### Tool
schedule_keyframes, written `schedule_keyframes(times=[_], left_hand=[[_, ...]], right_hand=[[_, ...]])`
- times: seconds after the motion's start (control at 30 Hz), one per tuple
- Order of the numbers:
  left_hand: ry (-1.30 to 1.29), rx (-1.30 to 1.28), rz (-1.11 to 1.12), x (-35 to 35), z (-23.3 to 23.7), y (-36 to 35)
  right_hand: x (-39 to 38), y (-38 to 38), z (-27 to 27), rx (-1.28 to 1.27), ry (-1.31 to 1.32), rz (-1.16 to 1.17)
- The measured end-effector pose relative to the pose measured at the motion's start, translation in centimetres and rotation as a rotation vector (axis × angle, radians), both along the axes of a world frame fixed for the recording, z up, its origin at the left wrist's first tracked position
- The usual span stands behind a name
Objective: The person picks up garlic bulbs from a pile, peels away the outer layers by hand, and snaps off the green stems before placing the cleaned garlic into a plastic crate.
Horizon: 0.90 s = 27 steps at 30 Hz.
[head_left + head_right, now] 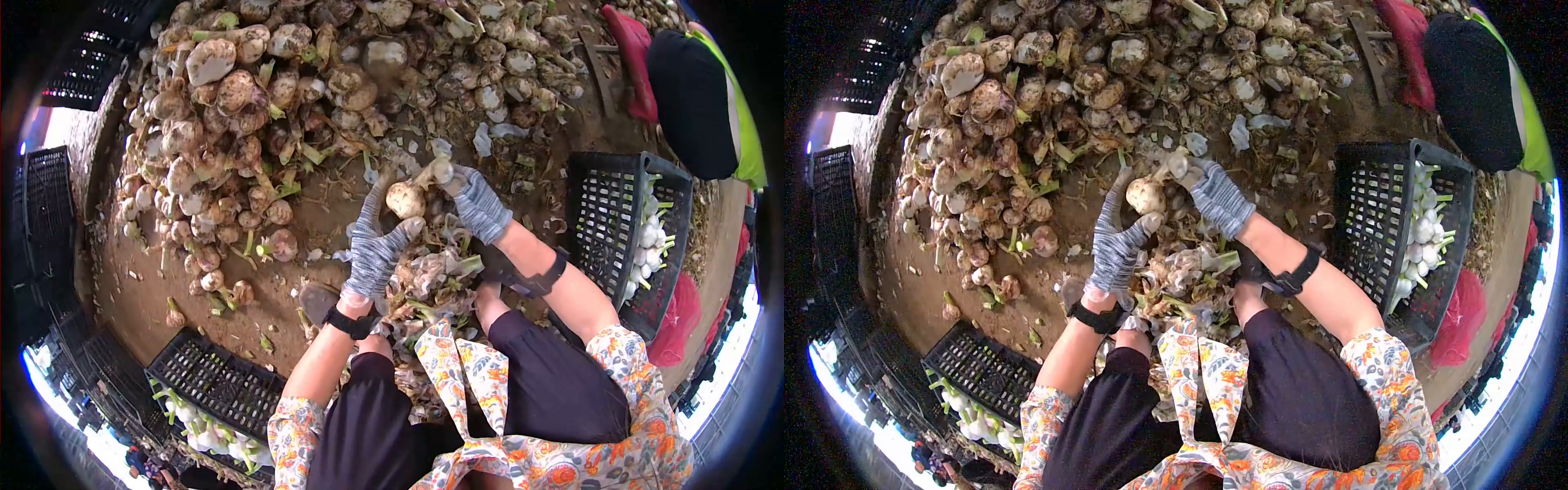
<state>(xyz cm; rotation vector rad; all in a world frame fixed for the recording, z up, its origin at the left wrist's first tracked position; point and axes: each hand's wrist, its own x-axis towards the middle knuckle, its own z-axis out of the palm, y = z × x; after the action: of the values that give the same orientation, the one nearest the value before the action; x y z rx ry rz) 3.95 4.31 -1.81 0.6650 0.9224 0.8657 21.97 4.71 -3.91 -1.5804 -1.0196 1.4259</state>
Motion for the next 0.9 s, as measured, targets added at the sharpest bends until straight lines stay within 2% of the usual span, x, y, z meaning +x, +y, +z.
schedule_keyframes(times=[0.03,0.07,0.13,0.17,0.3,0.37,0.4,0.47,0.63,0.7,0.73,0.8,0.83,0.87,0.9], left_hand=[[0.036,0.04,0.005,0.0,0.1,-0.2],[0.071,0.083,0.011,0.1,0.3,-0.3],[0.029,0.077,0.041,0.3,0.8,-0.5],[0.024,0.093,0.044,0.3,0.6,-0.6],[0.079,0.113,0.022,0.0,1.1,-0.7],[0.078,0.099,0.024,0.0,1.6,-0.8],[0.076,0.087,0.027,0.0,1.7,-0.8],[0.071,0.086,0.03,-0.2,1.5,-0.9],[0.046,0.061,-0.028,-0.6,1.6,-0.6],[-0.179,-0.142,0.067,-0.3,1.2,-0.2],[-0.179,-0.142,0.067,-0.4,1.6,0.0],[-0.235,-0.66,-0.04,-1.2,2.5,0.9],[-0.204,-0.801,-0.199,-2.0,1.0,1.1],[-0.204,-0.802,-0.197,-2.2,0.3,1.3],[-0.183,-0.83,-0.244,-2.3,-0.2,1.4]], right_hand=[[0.0,1.3,3.7,-0.12,0.039,0.073],[0.0,1.0,2.8,-0.121,0.038,0.073],[0.0,0.3,-0.3,0.122,-0.183,0.169],[-0.2,0.0,-1.5,0.204,-0.194,0.11],[-0.1,0.5,1.0,0.198,-0.075,0.119],[0.8,0.2,0.4,0.079,-0.213,0.272],[0.8,0.5,1.5,0.078,-0.215,0.273],[0.6,1.3,4.6,0.051,0.017,0.303],[1.3,0.9,4.9,0.016,0.042,0.324],[1.1,0.6,6.2,0.018,0.024,0.337],[0.9,0.3,6.5,0.018,0.024,0.337],[0.6,-0.2,7.0,-0.063,-0.09,0.413],[0.4,-0.3,7.4,-0.113,-0.096,0.451],[0.3,-0.6,6.8,-0.097,-0.105,0.497],[0.4,-1.3,5.2,-0.075,-0.041,0.446]])
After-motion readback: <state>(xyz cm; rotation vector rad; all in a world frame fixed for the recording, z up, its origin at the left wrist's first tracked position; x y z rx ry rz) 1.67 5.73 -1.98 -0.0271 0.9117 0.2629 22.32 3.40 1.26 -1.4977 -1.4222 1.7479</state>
